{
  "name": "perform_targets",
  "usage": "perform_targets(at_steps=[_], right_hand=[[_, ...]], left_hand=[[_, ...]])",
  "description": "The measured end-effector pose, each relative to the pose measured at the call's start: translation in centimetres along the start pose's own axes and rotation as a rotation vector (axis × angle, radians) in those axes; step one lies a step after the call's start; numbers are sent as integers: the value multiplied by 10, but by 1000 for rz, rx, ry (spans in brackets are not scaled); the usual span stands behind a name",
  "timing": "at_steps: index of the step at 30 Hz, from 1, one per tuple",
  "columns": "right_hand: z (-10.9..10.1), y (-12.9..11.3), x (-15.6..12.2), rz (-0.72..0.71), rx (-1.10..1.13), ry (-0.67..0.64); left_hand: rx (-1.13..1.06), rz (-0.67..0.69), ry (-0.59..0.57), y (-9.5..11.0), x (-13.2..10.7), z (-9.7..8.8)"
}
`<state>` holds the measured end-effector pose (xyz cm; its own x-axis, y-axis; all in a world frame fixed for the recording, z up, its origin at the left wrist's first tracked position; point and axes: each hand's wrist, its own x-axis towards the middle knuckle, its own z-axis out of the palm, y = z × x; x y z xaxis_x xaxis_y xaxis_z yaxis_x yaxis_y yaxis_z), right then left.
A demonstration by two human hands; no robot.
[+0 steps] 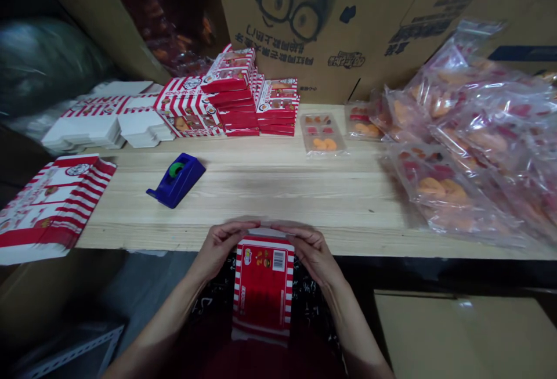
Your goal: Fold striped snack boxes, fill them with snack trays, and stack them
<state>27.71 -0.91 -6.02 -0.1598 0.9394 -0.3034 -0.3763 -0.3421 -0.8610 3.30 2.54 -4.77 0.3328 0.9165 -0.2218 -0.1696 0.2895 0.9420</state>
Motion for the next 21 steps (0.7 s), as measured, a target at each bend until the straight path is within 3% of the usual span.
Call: perform_targets(at_steps=[6,9,13,16,21], right_hand=[[-16,-13,-7,-135,-352,-141],[-24,-21,-11,-128,-493,-254],[-16,-32,-12,-144,-516,-219],[-6,-43,-9,-107,-512,-242],[1,-50,-2,-23,-459,-291]], left_hand=[[338,161,-162,7,-9,-14],[432,213,-187,10,-15,-15],[409,109,-152,22,-17,-7],[413,5,-210,38,-14,-4],[557,40,-289,51,-5,-6]])
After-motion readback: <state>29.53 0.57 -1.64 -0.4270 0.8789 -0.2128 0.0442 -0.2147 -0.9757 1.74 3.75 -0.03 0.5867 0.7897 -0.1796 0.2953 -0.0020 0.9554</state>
